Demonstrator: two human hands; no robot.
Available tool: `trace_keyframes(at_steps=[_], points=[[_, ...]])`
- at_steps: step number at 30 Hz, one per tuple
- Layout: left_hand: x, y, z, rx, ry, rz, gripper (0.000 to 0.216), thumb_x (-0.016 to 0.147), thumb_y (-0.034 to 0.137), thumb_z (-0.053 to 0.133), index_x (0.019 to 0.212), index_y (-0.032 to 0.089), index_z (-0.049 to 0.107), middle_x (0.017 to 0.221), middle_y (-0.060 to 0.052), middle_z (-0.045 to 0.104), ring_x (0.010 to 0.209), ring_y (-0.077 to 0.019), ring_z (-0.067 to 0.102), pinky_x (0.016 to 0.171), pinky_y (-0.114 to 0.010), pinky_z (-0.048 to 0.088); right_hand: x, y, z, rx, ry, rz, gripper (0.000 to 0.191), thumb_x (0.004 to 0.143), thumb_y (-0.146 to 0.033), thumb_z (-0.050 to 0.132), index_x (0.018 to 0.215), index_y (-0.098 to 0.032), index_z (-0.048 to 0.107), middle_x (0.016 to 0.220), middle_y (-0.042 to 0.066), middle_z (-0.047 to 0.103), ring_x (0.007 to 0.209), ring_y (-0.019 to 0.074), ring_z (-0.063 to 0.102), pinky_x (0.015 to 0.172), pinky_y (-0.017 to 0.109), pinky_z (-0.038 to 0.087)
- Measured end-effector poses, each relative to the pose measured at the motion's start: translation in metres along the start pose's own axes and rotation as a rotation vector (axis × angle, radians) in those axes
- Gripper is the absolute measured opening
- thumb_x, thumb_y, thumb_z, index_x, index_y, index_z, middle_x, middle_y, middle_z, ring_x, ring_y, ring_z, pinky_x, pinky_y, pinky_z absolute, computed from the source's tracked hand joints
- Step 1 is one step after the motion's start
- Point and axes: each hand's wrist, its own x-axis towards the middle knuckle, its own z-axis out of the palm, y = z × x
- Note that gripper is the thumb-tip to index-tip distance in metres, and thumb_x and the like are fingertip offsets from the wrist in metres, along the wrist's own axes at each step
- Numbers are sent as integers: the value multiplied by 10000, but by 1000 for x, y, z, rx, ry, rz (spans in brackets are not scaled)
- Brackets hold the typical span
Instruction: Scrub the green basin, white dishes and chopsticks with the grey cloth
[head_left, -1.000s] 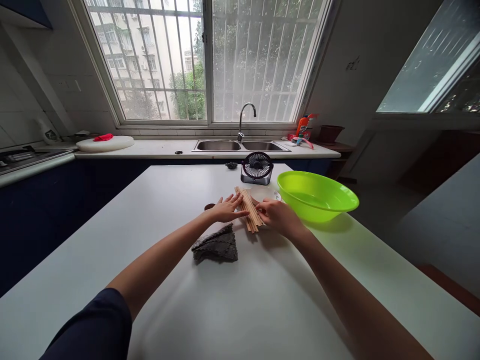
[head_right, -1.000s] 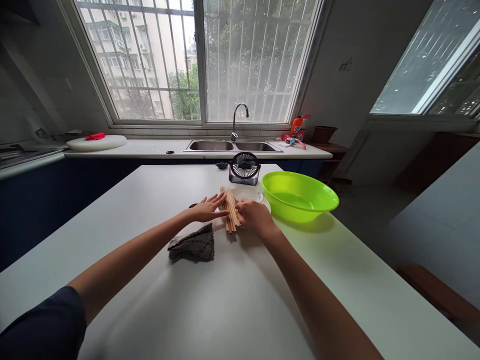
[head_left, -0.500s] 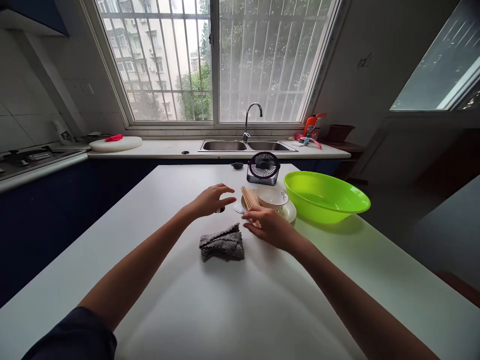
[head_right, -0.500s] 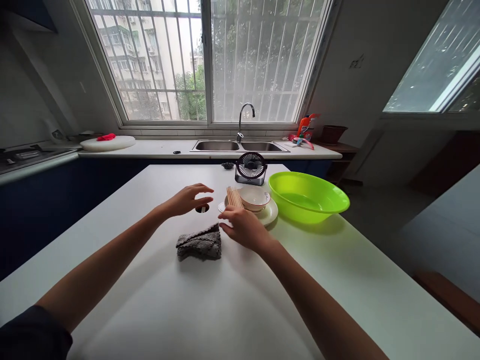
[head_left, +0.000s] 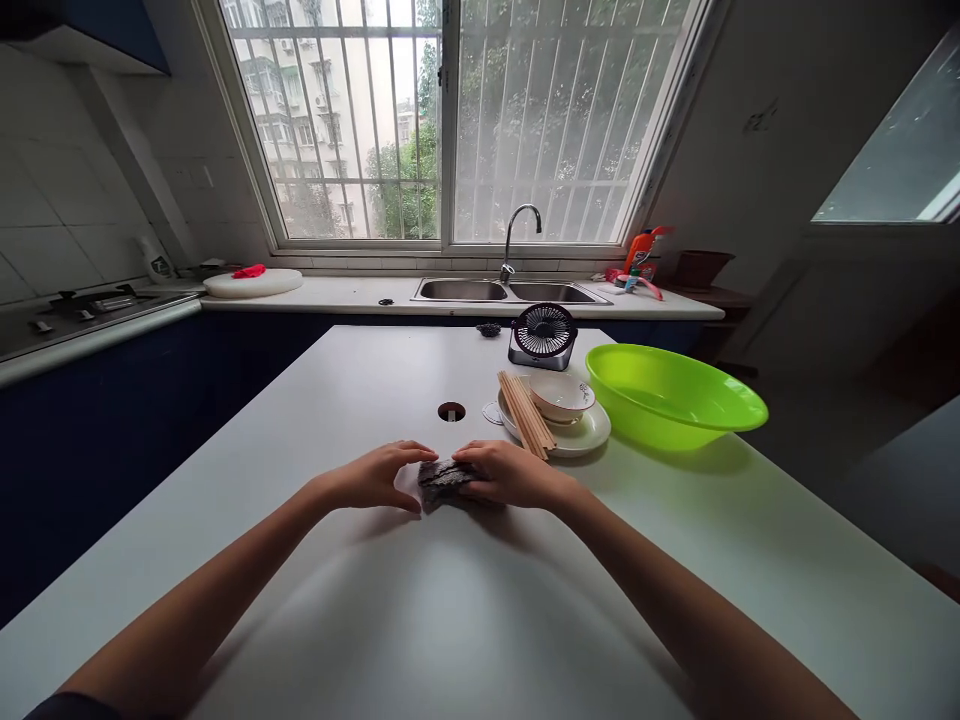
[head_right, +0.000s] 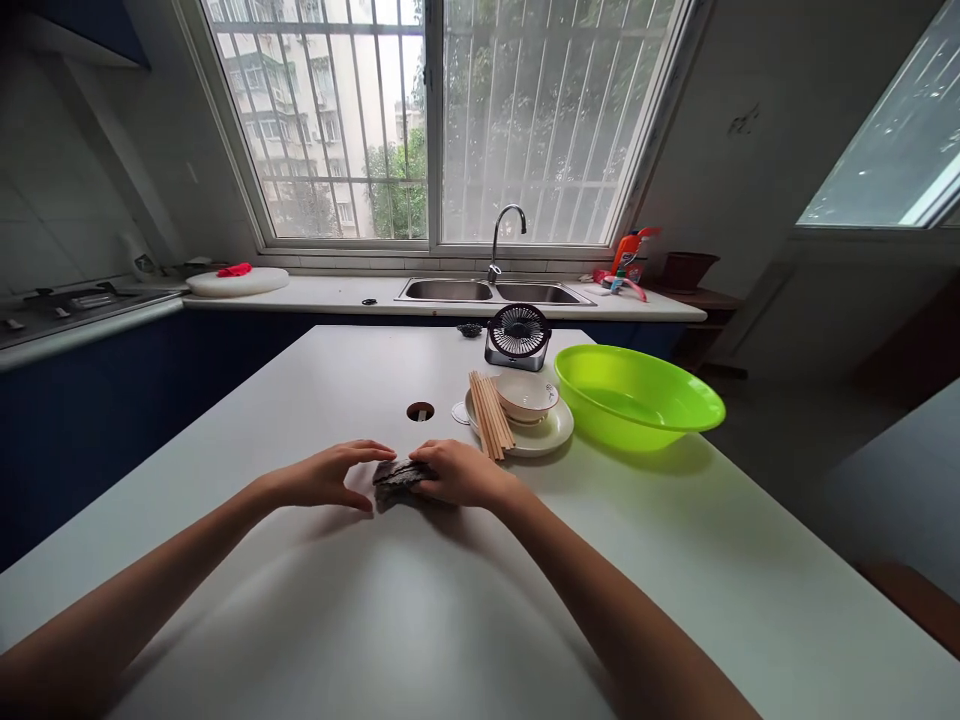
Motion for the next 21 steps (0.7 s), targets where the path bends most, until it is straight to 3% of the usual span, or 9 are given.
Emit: trace_keyframes(at_steps=[4, 9, 12, 15, 18, 21], points=[[3, -2, 1, -84, 13, -4, 413, 864, 446, 673, 1246, 286, 676, 1189, -55, 705, 1043, -231, 651, 950, -359, 495, 7, 2, -2, 75, 41, 45, 307, 921, -179, 539, 1155, -171, 738, 1135, 95, 750, 1017, 207, 696, 887, 277, 515], [5, -10, 5, -171, 85, -105, 346, 911, 499, 571, 1037, 237, 759, 1013, -46, 731, 878, -204, 628, 766, -305, 477, 11, 3, -4, 165, 76, 82, 302, 932, -227, 503, 1057, -192, 775, 1029, 66, 778, 912, 212, 694, 787, 287, 503], [6, -11, 6, -299, 128, -119, 392, 898, 547, 568, 885, 196, 744, 864, -34, 705, 842, -203, 605, 760, -310, 472, 11, 8, -6, 247, 96, 113, 309, 937, -285, 505, 1036, -171, 774, 950, 62, 773, 840, 203, 672, 725, 287, 486], [8, -7, 5, -504, 177, -112, 404, 868, 571, 603, 858, 182, 710, 829, -28, 682, 827, -198, 599, 775, -324, 477, 10, 19, -10, 365, 104, 124, 365, 921, -415, 552, 1052, -148, 764, 891, 64, 752, 799, 198, 651, 696, 292, 480], [10, -1, 2, -652, 253, -123, 397, 824, 566, 670, 855, 171, 698, 836, -35, 678, 833, -195, 600, 801, -337, 479, 9, 29, -13, 524, 141, 173, 514, 825, -553, 669, 1118, -137, 742, 954, 87, 743, 880, 225, 661, 763, 321, 510], [10, 3, 0, -730, 318, -151, 398, 805, 556, 702, 863, 162, 690, 827, -31, 667, 816, -179, 597, 799, -327, 477, 9, 35, -13, 691, 127, 195, 583, 728, -567, 770, 1133, -149, 725, 1025, 95, 731, 967, 242, 655, 831, 346, 521]])
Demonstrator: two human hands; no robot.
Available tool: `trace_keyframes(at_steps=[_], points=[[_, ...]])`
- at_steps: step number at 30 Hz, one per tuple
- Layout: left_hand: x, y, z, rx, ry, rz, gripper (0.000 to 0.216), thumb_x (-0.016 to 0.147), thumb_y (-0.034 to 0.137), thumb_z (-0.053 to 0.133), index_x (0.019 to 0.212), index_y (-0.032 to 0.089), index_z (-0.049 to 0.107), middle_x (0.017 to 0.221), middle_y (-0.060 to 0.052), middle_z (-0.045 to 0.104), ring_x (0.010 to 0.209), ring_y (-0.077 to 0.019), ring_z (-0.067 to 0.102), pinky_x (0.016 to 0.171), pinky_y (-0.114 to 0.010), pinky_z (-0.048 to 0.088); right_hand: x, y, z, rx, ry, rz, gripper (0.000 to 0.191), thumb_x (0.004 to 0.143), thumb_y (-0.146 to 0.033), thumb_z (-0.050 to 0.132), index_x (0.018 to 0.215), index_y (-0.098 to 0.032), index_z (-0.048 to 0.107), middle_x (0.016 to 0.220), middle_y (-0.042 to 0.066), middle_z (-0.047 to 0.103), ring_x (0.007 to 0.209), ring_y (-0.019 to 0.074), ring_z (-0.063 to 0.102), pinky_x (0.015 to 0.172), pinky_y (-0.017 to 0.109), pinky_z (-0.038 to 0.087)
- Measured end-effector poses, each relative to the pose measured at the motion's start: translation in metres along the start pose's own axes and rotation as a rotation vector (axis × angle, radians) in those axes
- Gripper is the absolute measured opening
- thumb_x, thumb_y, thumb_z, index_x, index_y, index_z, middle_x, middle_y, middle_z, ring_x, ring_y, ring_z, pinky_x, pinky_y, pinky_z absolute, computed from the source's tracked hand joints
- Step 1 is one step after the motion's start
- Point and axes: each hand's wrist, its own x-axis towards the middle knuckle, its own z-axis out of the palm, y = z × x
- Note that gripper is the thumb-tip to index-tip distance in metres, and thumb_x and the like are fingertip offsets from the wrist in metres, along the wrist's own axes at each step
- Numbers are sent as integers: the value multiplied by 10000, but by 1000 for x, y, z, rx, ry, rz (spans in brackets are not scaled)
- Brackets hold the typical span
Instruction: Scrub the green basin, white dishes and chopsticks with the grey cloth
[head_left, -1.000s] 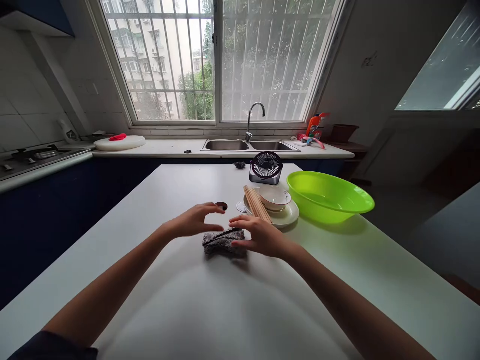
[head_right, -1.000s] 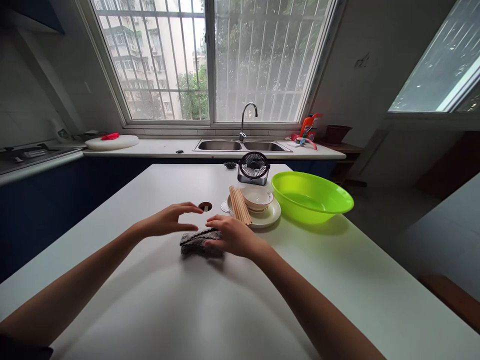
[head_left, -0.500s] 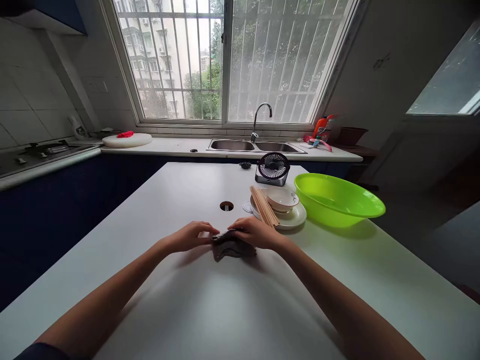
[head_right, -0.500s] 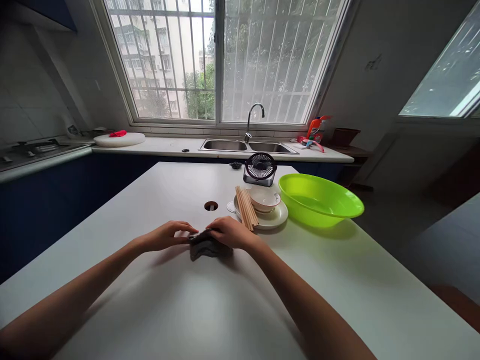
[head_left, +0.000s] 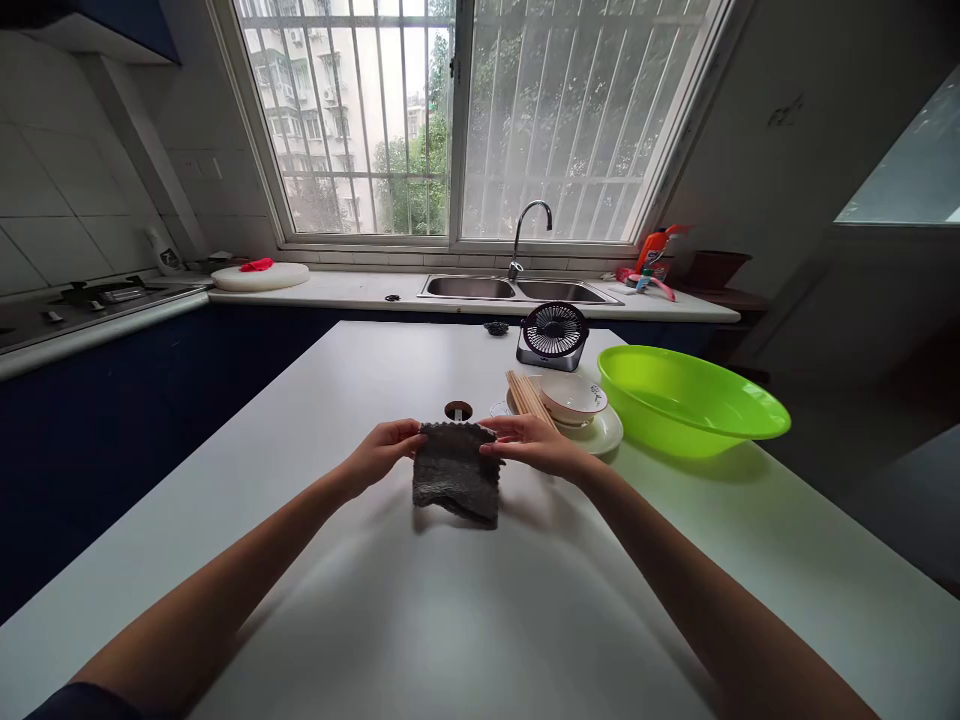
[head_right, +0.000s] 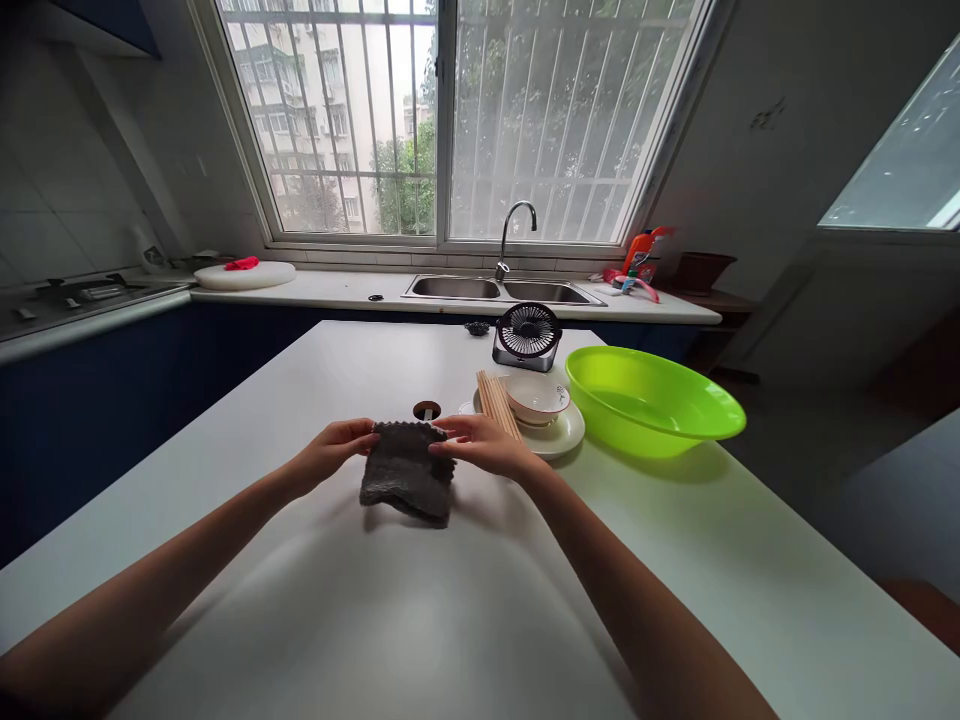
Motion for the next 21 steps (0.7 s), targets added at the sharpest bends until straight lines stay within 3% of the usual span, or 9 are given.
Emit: trace_keyframes(at_steps=[3, 7, 9, 12, 14, 18, 21], points=[[1, -4, -1, -55, 27, -1, 400, 802, 550, 707, 896, 163, 673, 848, -27, 673, 808, -168, 606, 787, -314, 480, 3, 3, 4, 144, -76, 13, 503, 717, -582, 776, 950, -138, 731, 846, 52, 705, 808, 196, 640, 735, 322, 514], [6, -21, -3, 26, 135, 13, 464, 805, 568, 676, 1051, 179, 621, 765, -10, 665, 730, -175, 618, 707, -319, 490, 7, 8, 17, 256, -12, 54, 433, 687, -547, 803, 744, -140, 665, 657, -14, 598, 620, 128, 574, 609, 277, 490], [7, -28, -4, 186, 214, 44, 453, 822, 551, 650, 1085, 185, 608, 761, -13, 660, 726, -186, 623, 693, -333, 500, 8, 12, 22, 270, 45, 88, 402, 674, -502, 818, 761, -142, 662, 635, -25, 590, 576, 117, 568, 558, 257, 483], [5, -28, -2, 443, 311, 144, 386, 854, 507, 628, 1084, 196, 625, 949, -65, 690, 875, -220, 653, 762, -367, 531, 10, 17, 27, 261, 139, 134, 375, 691, -410, 823, 908, -137, 685, 631, -26, 618, 531, 101, 560, 506, 225, 465], [0, -23, 4, 570, 249, 256, 366, 859, 487, 651, 1102, 214, 638, 1064, -80, 685, 987, -236, 650, 844, -392, 537, 11, 20, 28, 244, 190, 163, 362, 734, -367, 803, 985, -134, 686, 658, -9, 648, 542, 105, 581, 511, 223, 492], [-8, -19, 18, 835, -34, 485, 515, 750, 440, 803, 1200, 247, 643, 1210, -96, 664, 1102, -281, 628, 959, -453, 506, 14, 22, 22, 180, 268, 170, 268, 819, -341, 738, 983, -132, 700, 784, 53, 706, 644, 142, 659, 557, 247, 564], [-11, -22, 25, 946, -106, 553, 348, 802, 292, 738, 1139, 232, 678, 1149, -86, 700, 1022, -261, 661, 919, -422, 521, 14, 21, 17, 133, 305, 165, 220, 835, -305, 721, 977, -138, 710, 847, 71, 724, 673, 149, 678, 567, 241, 556]])
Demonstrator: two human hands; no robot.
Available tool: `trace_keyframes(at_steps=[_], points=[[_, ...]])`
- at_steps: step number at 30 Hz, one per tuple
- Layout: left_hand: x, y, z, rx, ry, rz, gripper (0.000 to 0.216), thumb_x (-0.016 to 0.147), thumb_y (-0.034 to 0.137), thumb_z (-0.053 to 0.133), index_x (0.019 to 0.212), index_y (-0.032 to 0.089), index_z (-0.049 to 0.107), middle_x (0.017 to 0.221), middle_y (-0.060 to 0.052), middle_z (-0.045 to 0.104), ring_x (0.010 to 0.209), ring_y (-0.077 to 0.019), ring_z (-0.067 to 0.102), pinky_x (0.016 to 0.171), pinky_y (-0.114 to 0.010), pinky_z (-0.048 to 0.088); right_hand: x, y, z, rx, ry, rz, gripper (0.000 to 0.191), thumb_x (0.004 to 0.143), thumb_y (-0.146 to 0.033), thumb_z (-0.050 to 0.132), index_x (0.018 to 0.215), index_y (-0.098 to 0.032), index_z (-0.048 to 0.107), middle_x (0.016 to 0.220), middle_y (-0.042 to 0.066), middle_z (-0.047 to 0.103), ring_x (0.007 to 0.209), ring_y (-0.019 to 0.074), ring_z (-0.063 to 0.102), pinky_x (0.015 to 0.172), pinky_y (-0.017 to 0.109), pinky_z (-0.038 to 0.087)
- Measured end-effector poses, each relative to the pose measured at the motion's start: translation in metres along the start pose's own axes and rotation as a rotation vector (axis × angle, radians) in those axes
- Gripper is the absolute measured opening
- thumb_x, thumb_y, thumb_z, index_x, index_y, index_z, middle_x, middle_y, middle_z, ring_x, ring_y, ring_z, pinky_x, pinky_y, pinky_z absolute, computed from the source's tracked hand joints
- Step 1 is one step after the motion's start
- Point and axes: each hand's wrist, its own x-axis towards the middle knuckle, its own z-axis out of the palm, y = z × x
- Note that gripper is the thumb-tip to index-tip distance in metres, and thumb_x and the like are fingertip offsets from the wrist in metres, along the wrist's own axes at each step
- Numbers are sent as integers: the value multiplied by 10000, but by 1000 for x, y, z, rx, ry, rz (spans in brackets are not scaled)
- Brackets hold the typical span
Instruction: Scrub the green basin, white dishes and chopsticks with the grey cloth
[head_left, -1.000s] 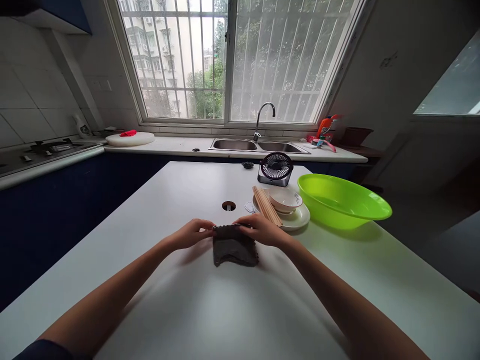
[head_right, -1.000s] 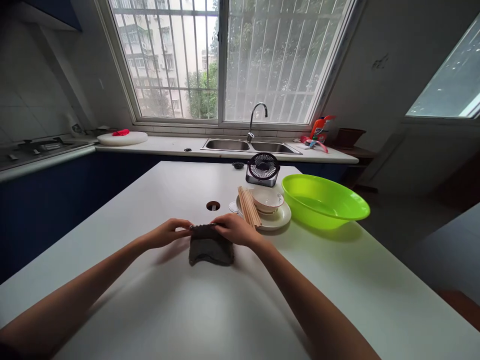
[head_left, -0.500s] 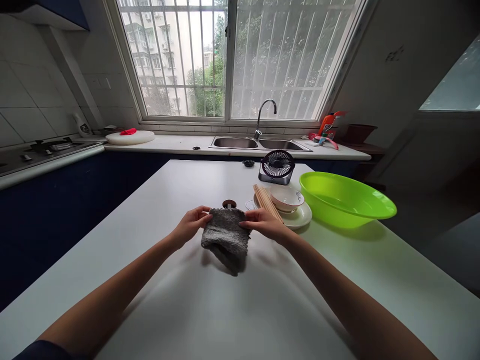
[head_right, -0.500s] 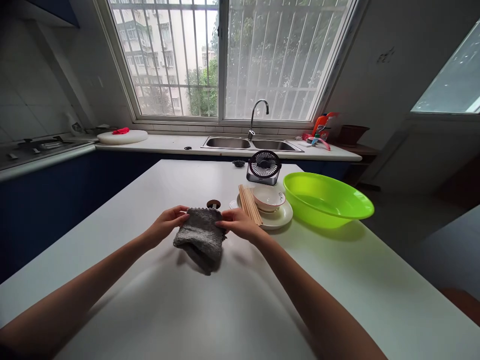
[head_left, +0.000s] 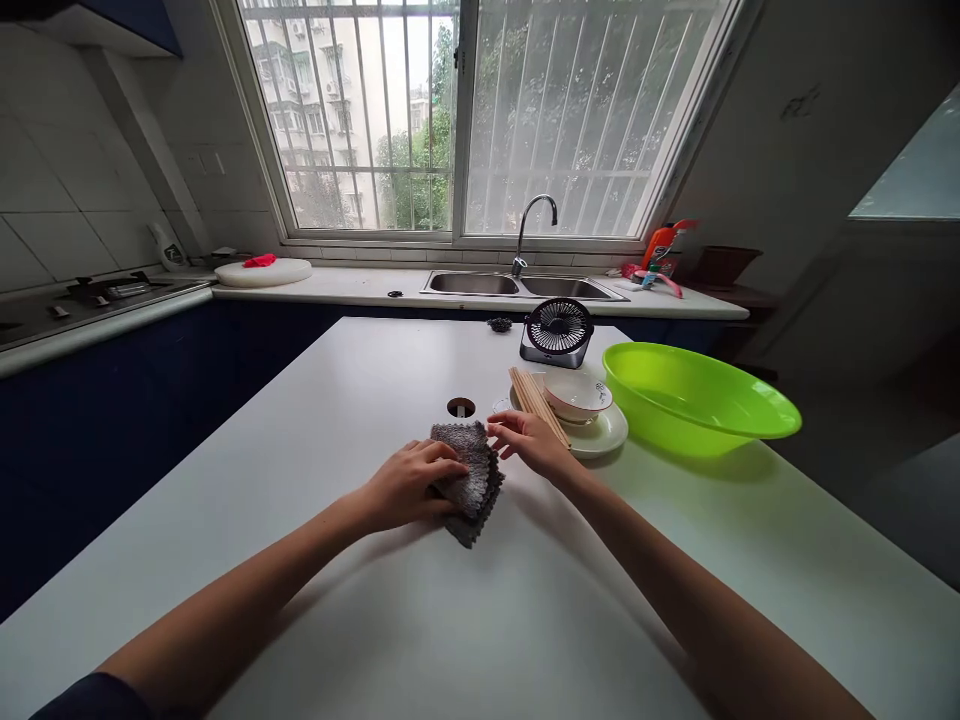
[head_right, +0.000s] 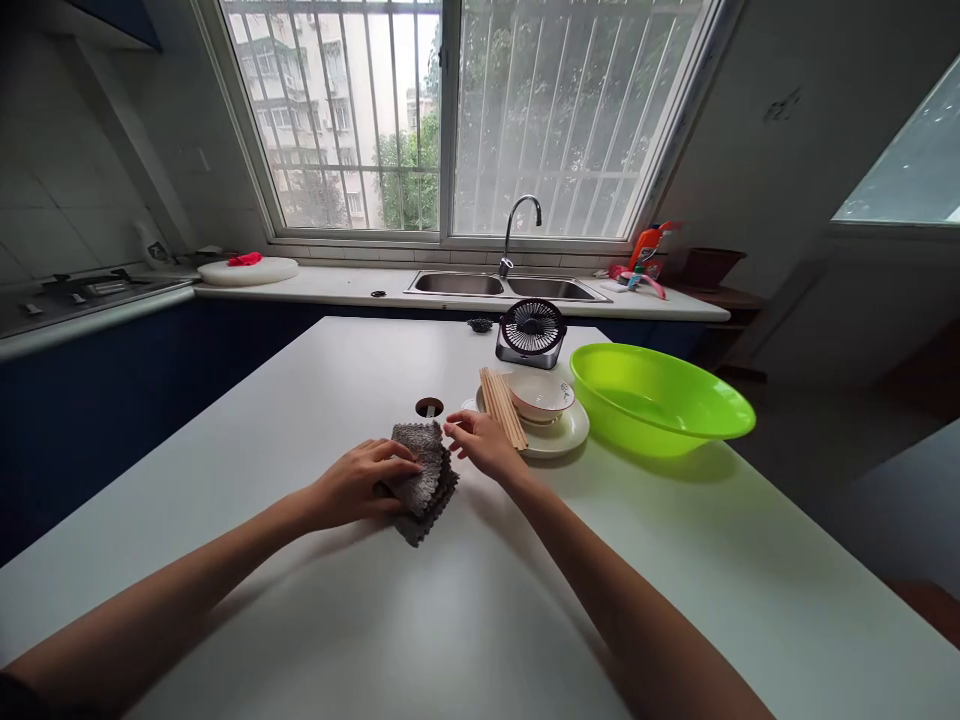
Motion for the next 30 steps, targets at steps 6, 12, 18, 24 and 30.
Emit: trace_keyframes(at_steps=[6, 12, 18, 24, 30], points=[[3, 5, -12, -265, 252, -315, 169, 896, 291, 541, 945, 205, 677, 924, -35, 718, 813, -169, 662, 728, -295, 548, -6, -9, -7, -154, -137, -46, 317, 749, -290, 782, 1027, -145, 732, 971, 94, 758, 859, 204, 711, 710, 279, 567], [-2, -6, -36, -655, 407, -669, 329, 775, 474, 687, 892, 189, 572, 839, -19, 677, 729, -181, 666, 579, -276, 527, -12, -7, -1, -175, -306, 45, 658, 641, -355, 880, 1215, -108, 676, 1087, 155, 744, 972, 250, 707, 805, 315, 572], [-18, -36, -71, -632, 238, -837, 653, 594, 358, 797, 1149, 227, 477, 797, 15, 657, 675, -198, 673, 536, -311, 561, -24, 0, 26, -555, -191, -135, 288, 794, -316, 741, 1027, -148, 769, 899, 87, 764, 801, 209, 689, 728, 300, 504], [-39, -65, -92, -357, -120, -895, 545, 554, 356, 783, 1048, 203, 611, 681, 16, 669, 504, -173, 608, 463, -262, 448, -27, -3, 28, -652, -217, -172, 188, 791, -185, 635, 867, -179, 806, 858, 61, 773, 780, 196, 669, 720, 276, 471], [-43, -75, -88, -152, -255, -904, 414, 538, 496, 798, 818, 207, 704, 741, -36, 701, 573, -201, 621, 498, -273, 429, -25, -5, 22, -683, -255, -183, 200, 794, -144, 610, 842, -162, 804, 840, 71, 759, 751, 187, 654, 684, 262, 451]])
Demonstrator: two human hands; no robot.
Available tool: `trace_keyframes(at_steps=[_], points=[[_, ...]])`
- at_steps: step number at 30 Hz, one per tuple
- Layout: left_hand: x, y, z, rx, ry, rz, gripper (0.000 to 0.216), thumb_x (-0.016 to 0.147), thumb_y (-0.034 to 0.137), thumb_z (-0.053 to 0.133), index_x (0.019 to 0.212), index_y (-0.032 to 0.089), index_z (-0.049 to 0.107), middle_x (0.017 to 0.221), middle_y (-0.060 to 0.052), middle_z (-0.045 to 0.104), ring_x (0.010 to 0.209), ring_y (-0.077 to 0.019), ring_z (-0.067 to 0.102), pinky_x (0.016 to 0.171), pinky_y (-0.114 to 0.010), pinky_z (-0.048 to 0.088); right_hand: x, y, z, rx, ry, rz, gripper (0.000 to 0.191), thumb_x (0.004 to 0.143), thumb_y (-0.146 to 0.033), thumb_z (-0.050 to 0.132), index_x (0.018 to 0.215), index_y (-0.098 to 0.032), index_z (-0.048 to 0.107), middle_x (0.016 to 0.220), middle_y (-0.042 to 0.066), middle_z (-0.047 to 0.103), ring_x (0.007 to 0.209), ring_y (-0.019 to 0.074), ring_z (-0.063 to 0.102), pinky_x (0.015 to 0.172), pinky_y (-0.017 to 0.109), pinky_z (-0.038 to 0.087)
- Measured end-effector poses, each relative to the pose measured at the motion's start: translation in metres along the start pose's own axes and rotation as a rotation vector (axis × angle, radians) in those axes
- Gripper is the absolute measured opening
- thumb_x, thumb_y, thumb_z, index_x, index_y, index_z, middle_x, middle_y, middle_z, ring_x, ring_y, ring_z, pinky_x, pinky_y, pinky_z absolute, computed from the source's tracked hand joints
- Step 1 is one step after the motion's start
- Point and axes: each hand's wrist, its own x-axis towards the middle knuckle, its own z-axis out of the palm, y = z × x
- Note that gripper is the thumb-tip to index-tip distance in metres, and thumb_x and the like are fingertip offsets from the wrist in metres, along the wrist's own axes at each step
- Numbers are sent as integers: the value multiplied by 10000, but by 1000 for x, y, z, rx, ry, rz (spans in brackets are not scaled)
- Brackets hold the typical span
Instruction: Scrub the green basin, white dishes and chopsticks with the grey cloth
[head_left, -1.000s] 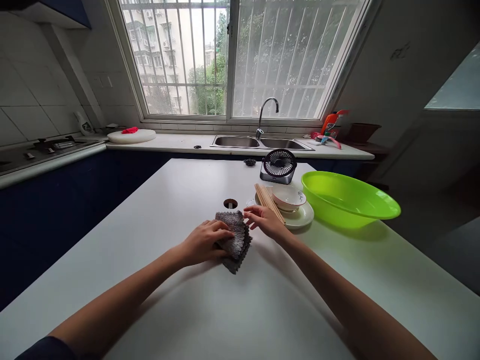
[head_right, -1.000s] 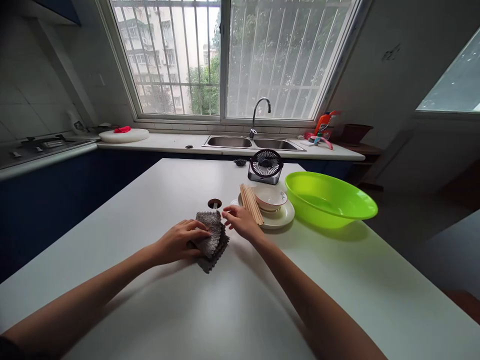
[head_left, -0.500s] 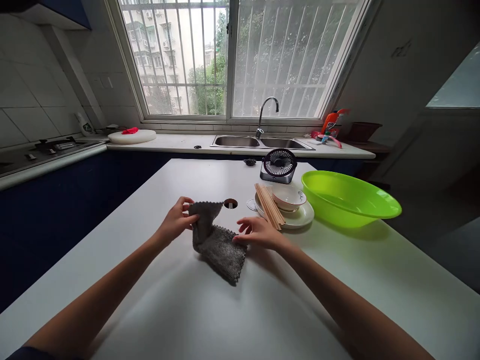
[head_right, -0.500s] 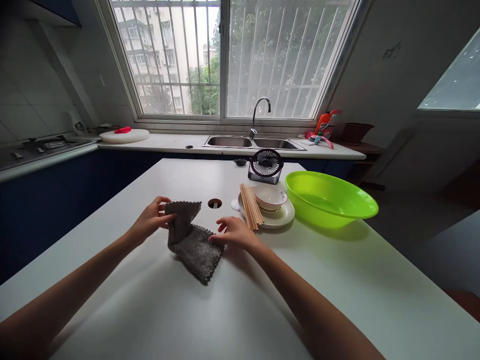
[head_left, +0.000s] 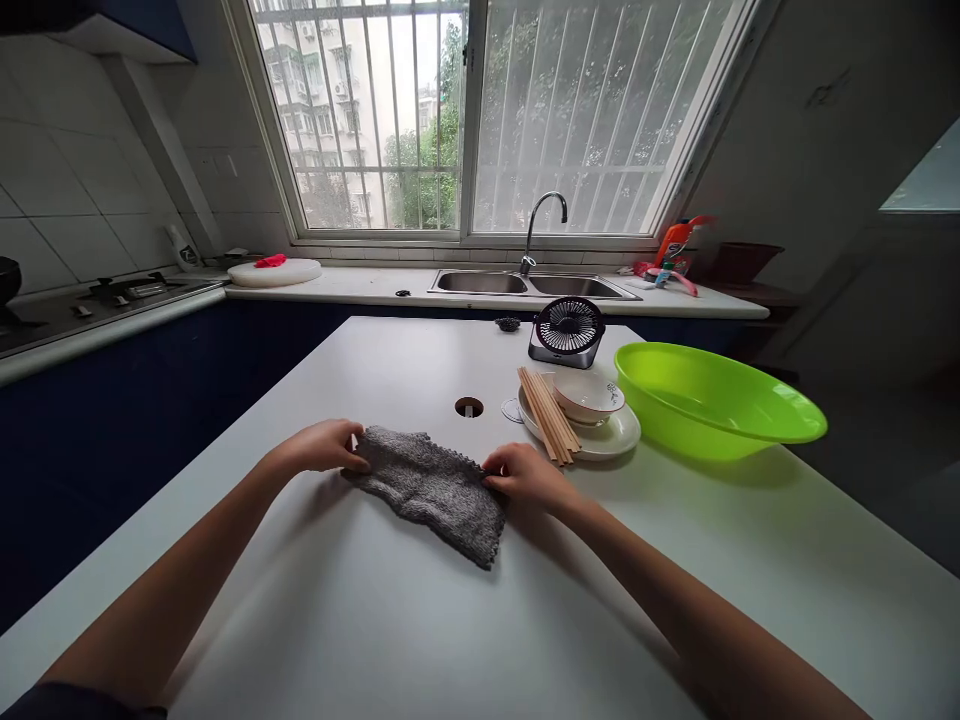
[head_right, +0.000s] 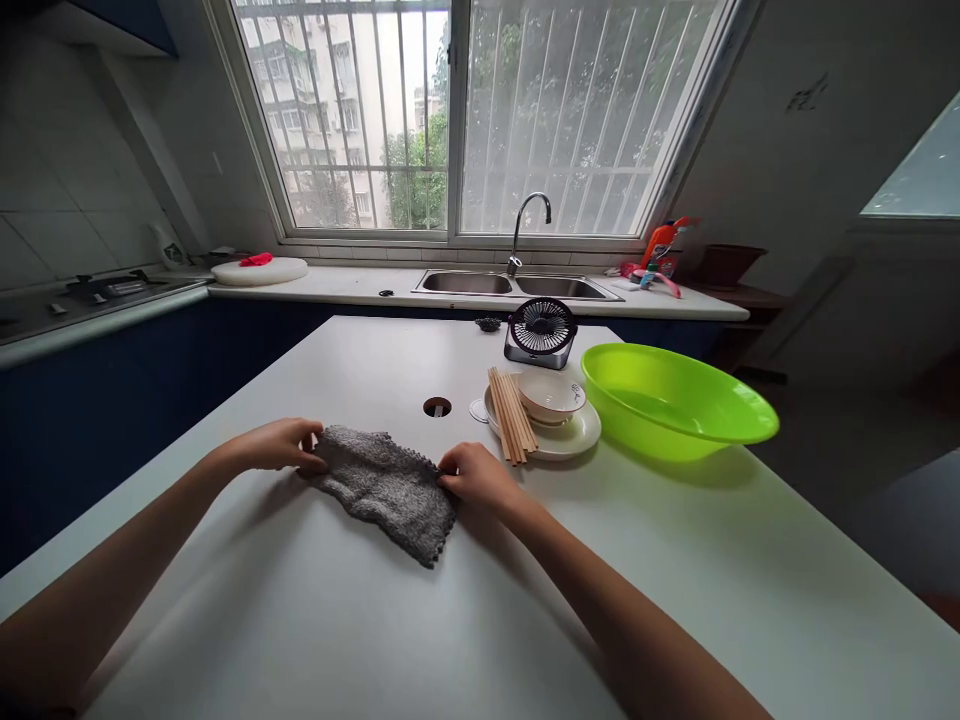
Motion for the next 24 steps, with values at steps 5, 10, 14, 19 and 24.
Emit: trace_keyframes(at_steps=[5, 10, 14, 19, 24], points=[[8, 0, 10, -14, 194, 168, 621, 694, 673, 665, 1128, 231, 723, 1138, -111, 690, 998, -296, 667, 796, -349, 526, 0, 1, -2, -25, -13, -17, 239, 809, -111, 595, 911, -167, 804, 929, 88, 749, 805, 190, 659, 741, 258, 469], [11, 10, 29, -53, 149, 398, 658, 813, 588, 637, 1388, 275, 570, 1511, -80, 504, 1379, -311, 462, 1154, -426, 342, -2, 1, -6, -69, -23, -107, 236, 835, -111, 597, 927, -181, 802, 915, 79, 720, 780, 176, 650, 760, 254, 482], [10, 20, 41, -73, 97, 488, 570, 900, 518, 568, 1427, 306, 526, 1368, -53, 633, 1303, -273, 524, 1186, -463, 283, -5, -1, -13, -85, -14, -147, 250, 855, -102, 582, 960, -180, 795, 971, 83, 709, 768, 164, 655, 741, 248, 484], [9, 24, 40, -125, 46, 449, 412, 863, 521, 609, 1172, 269, 712, 1012, -58, 678, 889, -215, 630, 812, -334, 513, -6, 0, -26, -90, -5, -111, 283, 865, -86, 557, 1009, -173, 784, 1011, 93, 736, 843, 194, 686, 782, 270, 501], [5, 23, 34, -286, -27, 477, 334, 798, 550, 697, 800, 216, 699, 1029, -73, 682, 897, -216, 635, 768, -315, 515, -5, 6, -35, -67, 8, -131, 296, 839, -75, 556, 990, -178, 788, 1000, 91, 754, 859, 214, 697, 780, 290, 521]])
